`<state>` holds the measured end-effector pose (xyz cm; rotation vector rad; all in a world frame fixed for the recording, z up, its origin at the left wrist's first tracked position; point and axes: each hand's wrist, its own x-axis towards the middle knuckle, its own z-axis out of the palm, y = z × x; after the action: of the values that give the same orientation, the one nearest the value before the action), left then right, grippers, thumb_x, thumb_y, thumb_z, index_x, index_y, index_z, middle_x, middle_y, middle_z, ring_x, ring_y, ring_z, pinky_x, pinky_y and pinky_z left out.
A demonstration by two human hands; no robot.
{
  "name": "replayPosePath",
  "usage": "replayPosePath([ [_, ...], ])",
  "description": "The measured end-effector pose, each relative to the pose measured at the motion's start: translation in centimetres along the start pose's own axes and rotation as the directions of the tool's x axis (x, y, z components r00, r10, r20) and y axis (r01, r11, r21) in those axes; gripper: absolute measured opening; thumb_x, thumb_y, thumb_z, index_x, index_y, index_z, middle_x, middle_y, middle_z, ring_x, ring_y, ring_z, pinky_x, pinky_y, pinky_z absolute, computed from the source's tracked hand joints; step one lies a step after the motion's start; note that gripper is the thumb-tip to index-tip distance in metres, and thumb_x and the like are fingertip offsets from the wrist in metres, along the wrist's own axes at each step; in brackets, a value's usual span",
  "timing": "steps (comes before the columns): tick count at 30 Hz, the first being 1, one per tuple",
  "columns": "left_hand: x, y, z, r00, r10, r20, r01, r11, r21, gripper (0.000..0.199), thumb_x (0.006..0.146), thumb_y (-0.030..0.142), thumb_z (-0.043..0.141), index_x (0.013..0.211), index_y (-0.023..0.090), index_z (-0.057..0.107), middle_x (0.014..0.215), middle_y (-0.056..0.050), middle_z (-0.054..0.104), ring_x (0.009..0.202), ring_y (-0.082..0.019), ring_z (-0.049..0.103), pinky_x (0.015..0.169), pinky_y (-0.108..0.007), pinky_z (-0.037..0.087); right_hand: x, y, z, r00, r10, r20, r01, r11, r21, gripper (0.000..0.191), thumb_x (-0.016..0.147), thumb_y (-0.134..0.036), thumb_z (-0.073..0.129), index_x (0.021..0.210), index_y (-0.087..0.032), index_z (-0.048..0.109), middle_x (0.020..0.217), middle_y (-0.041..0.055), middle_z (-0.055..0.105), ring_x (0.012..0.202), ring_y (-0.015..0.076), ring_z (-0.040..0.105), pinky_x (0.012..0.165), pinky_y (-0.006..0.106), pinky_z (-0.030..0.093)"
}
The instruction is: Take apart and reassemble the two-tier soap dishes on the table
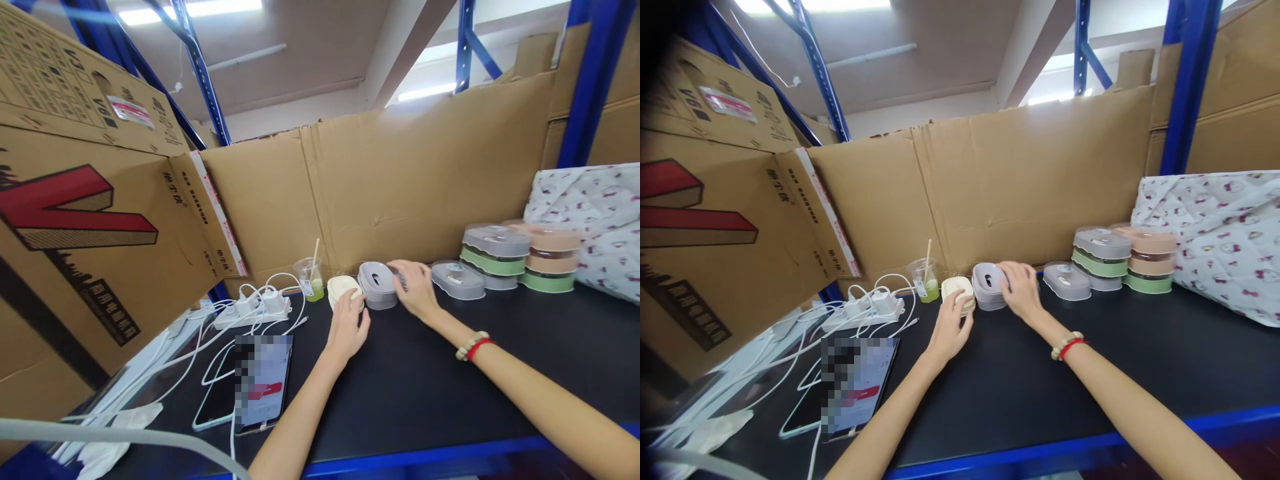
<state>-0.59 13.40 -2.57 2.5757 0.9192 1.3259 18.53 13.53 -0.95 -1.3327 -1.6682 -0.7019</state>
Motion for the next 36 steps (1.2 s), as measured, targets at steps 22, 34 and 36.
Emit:
replayPosePath([
  [22, -0.4, 1.3, 0.2, 0.907, 0.142, 0.397, -0.232, 0.954, 0.188, 0.016, 0.081, 0.008, 0.041, 0.084, 0.014, 0.056, 0.092, -0.005, 0.055, 0.08, -0.014, 0.054, 0.074, -0.022, 0.043, 1.2, 3.4, -3.9, 0.732, 0.638, 0.239, -0.489, 0.736, -0.468, 0.043, 0.083, -0.018, 0.034, 0.119, -0.003, 0.053, 0.111, 0.0227, 0.055, 0.106, 0.0334, 0.048, 0.089, 0.046, 0.031],
  [34, -0.5, 3.2, 0.9, 0.794, 0.246, 0.556, -0.387, 0.91, 0.15, 0.012, 0.086, 0.016, 0.046, 0.087, 0.015, 0.058, 0.099, -0.003, 0.056, 0.076, -0.013, 0.055, 0.072, -0.023, 0.042, 0.9, 5.3, -2.9, 0.695, 0.667, 0.27, -0.402, 0.671, -0.623, 0.045, 0.085, -0.034, 0.041, 0.117, -0.006, 0.055, 0.115, 0.0231, 0.048, 0.107, 0.0362, 0.043, 0.087, 0.05, 0.032],
  [36, -0.9, 3.9, 1.3, 0.765, 0.289, 0.576, -0.43, 0.894, 0.122, 0.013, 0.086, 0.018, 0.047, 0.089, 0.015, 0.059, 0.098, -0.003, 0.056, 0.074, -0.013, 0.054, 0.069, -0.024, 0.042, 1.0, 5.6, -2.7, 0.695, 0.665, 0.274, -0.391, 0.669, -0.632, 0.044, 0.084, -0.035, 0.043, 0.116, -0.008, 0.056, 0.116, 0.0224, 0.048, 0.108, 0.0363, 0.043, 0.086, 0.05, 0.033],
])
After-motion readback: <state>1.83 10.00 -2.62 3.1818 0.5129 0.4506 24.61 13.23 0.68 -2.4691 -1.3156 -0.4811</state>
